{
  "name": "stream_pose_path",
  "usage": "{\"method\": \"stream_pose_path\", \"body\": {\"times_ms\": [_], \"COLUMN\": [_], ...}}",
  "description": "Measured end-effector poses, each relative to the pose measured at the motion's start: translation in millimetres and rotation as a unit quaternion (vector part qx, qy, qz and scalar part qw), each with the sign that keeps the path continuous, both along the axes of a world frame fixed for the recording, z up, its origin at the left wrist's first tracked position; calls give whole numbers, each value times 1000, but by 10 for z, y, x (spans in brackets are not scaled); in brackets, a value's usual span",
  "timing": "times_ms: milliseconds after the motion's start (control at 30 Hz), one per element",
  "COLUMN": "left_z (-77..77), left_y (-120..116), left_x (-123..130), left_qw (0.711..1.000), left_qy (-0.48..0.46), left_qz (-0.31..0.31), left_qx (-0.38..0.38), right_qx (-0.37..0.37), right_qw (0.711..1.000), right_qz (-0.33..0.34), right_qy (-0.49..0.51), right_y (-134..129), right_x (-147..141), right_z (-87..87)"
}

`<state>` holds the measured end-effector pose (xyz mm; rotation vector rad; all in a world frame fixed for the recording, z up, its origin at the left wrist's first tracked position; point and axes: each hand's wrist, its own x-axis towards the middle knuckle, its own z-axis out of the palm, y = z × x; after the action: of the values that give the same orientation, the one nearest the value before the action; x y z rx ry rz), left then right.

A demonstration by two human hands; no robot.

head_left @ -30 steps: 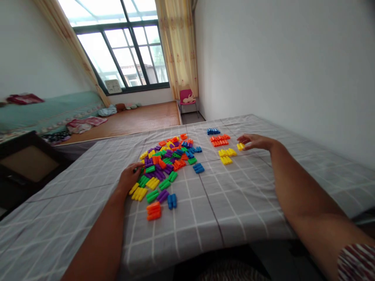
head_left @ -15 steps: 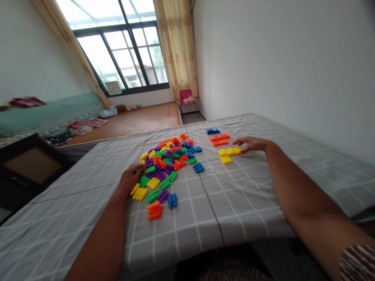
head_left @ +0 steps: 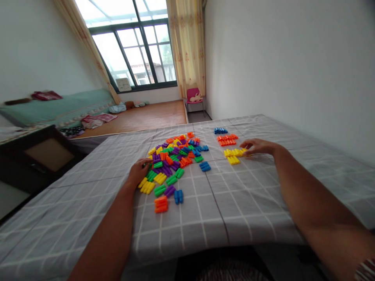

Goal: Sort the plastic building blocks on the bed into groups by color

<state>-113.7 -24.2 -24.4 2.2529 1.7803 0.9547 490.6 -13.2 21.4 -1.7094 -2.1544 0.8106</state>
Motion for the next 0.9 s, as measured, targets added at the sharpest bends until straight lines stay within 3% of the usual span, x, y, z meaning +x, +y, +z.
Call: {"method": "stream_pose_path", "body": {"times_ms": [133,233,400,533,600,733,800,900], "left_z": [12,13,64,119,129,115,106,108], "left_y": [-22,-34,-79,-126,-141,-154,-159,-162], "left_x": [38,82,222,322,343,347,342,337], "left_qw": [1000,1000,998,996,995,995,995,995], "left_qy": [-6,-22,-41,-29,-22,-19,-23,-21], "left_qz": [7,15,-24,-79,-93,-91,-89,-88], "left_qx": [-2,11,43,36,26,26,30,34], "right_qx": [83,183,236,300,309,255,231,256], "right_qw": [993,980,962,923,922,952,957,938], "right_qz": [-68,-58,119,241,235,165,170,223], "right_qy": [43,54,64,10,-2,-31,-50,-65], "right_y": [39,55,-4,115,275,582,618,482], "right_x": [-97,-410,-1327,-2040,-2327,-2769,-2926,-3062], "right_z": [-21,-63,-89,2,36,-34,-119,-223]}}
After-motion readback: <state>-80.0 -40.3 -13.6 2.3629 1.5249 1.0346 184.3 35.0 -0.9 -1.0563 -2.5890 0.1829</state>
